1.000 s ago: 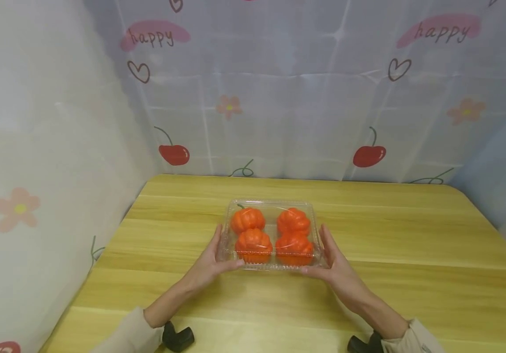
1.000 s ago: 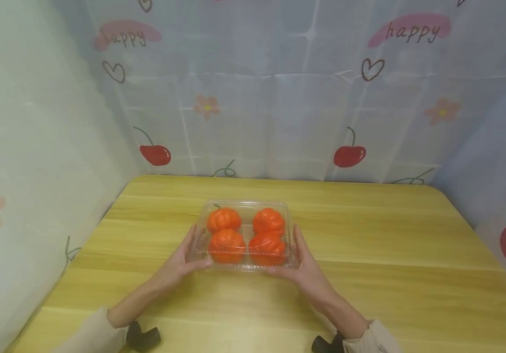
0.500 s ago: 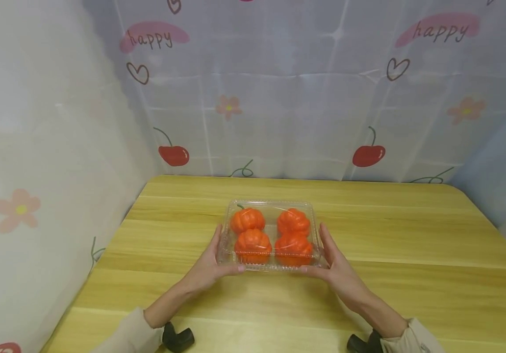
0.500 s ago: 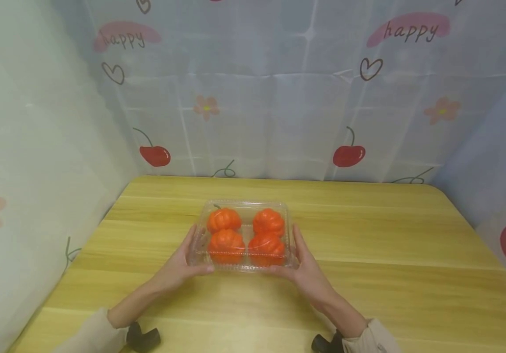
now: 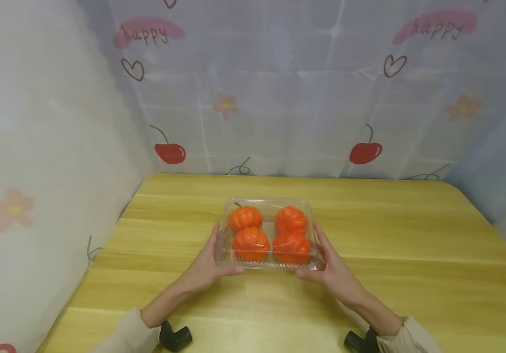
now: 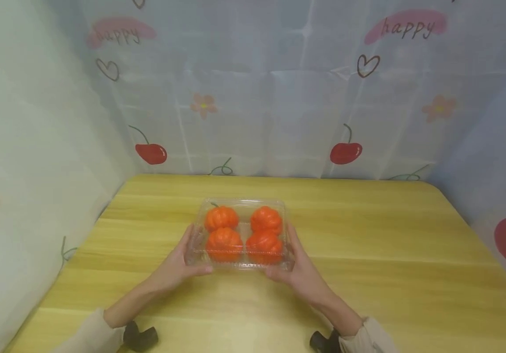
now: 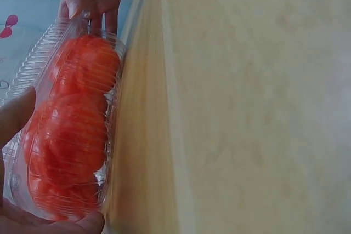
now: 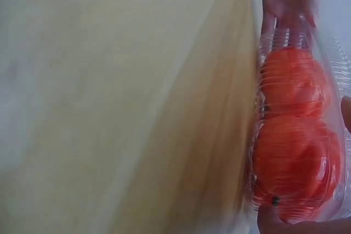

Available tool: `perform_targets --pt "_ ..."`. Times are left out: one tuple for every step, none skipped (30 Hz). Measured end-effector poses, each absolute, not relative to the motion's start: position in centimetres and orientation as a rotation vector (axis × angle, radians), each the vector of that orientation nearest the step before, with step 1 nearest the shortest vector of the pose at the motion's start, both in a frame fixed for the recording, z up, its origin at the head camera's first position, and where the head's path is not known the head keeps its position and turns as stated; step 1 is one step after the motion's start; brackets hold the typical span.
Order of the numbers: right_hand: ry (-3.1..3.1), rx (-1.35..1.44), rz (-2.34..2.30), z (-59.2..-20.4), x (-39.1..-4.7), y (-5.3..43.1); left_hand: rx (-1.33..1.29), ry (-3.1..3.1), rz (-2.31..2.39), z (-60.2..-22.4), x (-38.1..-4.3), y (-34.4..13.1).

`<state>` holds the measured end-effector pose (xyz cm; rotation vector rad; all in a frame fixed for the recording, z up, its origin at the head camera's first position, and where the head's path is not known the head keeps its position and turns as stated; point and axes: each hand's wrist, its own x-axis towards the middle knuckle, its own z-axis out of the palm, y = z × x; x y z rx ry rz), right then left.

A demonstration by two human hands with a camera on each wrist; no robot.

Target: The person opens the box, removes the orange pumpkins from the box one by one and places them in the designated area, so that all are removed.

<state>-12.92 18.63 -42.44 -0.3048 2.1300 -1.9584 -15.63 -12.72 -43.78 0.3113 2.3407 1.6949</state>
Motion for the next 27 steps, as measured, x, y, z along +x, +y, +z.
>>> perform_targets --pt "2.136 -0.317 -1.956 -42.49 -12.97 18.59 0.310 2.353 1.683 -43.72 -15.61 -12.74" --pt "2.149 -0.324 -1.950 -42.52 -12.98 18.56 0.315 2.356 1.681 -43.67 -15.58 -12.75" --pt "2.162 -0.328 -1.944 -42.56 -12.98 18.55 0.321 2.360 1.675 -43.66 -15.55 -12.74" --pt "2.173 -0.328 -1.937 -42.59 -12.96 18.55 0.327 2.362 1.670 -43.68 -15.51 -12.74" --pt "2.188 -0.327 -1.926 -42.61 -12.94 18.56 0.332 2.362 1.666 -43.72 -15.46 -12.74" --pt "2.203 -0.325 -1.914 -42.62 -12.91 18.55 0.330 2.359 1.663 -43.75 -15.42 -12.74" --pt "2.213 -0.321 -1.906 -42.61 -12.88 18.53 0.324 2.367 1.655 -43.81 -15.40 -12.75" --pt "2.227 -0.319 -1.896 -42.59 -12.87 18.50 0.324 2.371 1.656 -43.84 -15.39 -12.76" --pt "2.237 -0.319 -1.887 -42.57 -12.87 18.47 0.322 2.372 1.659 -43.87 -15.40 -12.76" --pt "2.250 -0.317 -1.878 -42.54 -12.86 18.44 0.321 2.373 1.662 -43.90 -15.44 -12.78" --pt "2.261 -0.315 -1.872 -42.50 -12.85 18.42 0.323 2.372 1.665 -43.90 -15.48 -12.79" --pt "2.269 -0.314 -1.870 -42.45 -12.84 18.39 0.328 2.367 1.668 -43.87 -15.53 -12.80" --pt "2.273 -0.308 -1.869 -42.42 -12.82 18.40 0.332 2.363 1.671 -43.86 -15.55 -12.80" --pt "2.282 -0.303 -1.866 -42.41 -12.80 18.41 0.340 2.355 1.674 -43.84 -15.58 -12.80" --pt "2.288 -0.299 -1.869 -42.40 -12.79 18.43 0.345 2.348 1.678 -43.82 -15.61 -12.80" --pt "2.296 -0.295 -1.871 -42.40 -12.79 18.44 0.349 2.346 1.679 -43.80 -15.63 -12.80" --pt "2.302 -0.295 -1.873 -42.41 -12.81 18.46 0.350 2.346 1.677 -43.75 -15.63 -12.80" --pt "2.307 -0.298 -1.874 -42.44 -12.84 18.48 0.349 2.347 1.675 -43.73 -15.63 -12.80" --pt "2.314 -0.302 -1.871 -42.48 -12.86 18.50 0.343 2.350 1.671 -43.72 -15.63 -12.81" --pt "2.320 -0.310 -1.870 -42.51 -12.90 18.51 0.338 2.351 1.673 -43.71 -15.62 -12.81" --pt "2.324 -0.319 -1.868 -42.53 -12.93 18.52 0.334 2.352 1.675 -43.70 -15.61 -12.81" --pt "2.325 -0.326 -1.865 -42.56 -12.96 18.54 0.332 2.353 1.678 -43.68 -15.59 -12.82" --pt "2.326 -0.336 -1.864 -42.59 -13.00 18.55 0.335 2.349 1.686 -43.66 -15.58 -12.83" --pt "2.329 -0.344 -1.860 -42.61 -13.03 18.54 0.343 2.338 1.700 -43.67 -15.57 -12.86" --pt "2.332 -0.349 -1.857 -42.63 -13.05 18.54 0.352 2.331 1.711 -43.66 -15.55 -12.88" --pt "2.335 -0.352 -1.854 -42.65 -13.08 18.52 0.362 2.321 1.721 -43.64 -15.53 -12.91" --pt "2.341 -0.353 -1.848 -42.67 -13.10 18.51 0.369 2.318 1.724 -43.62 -15.51 -12.95"
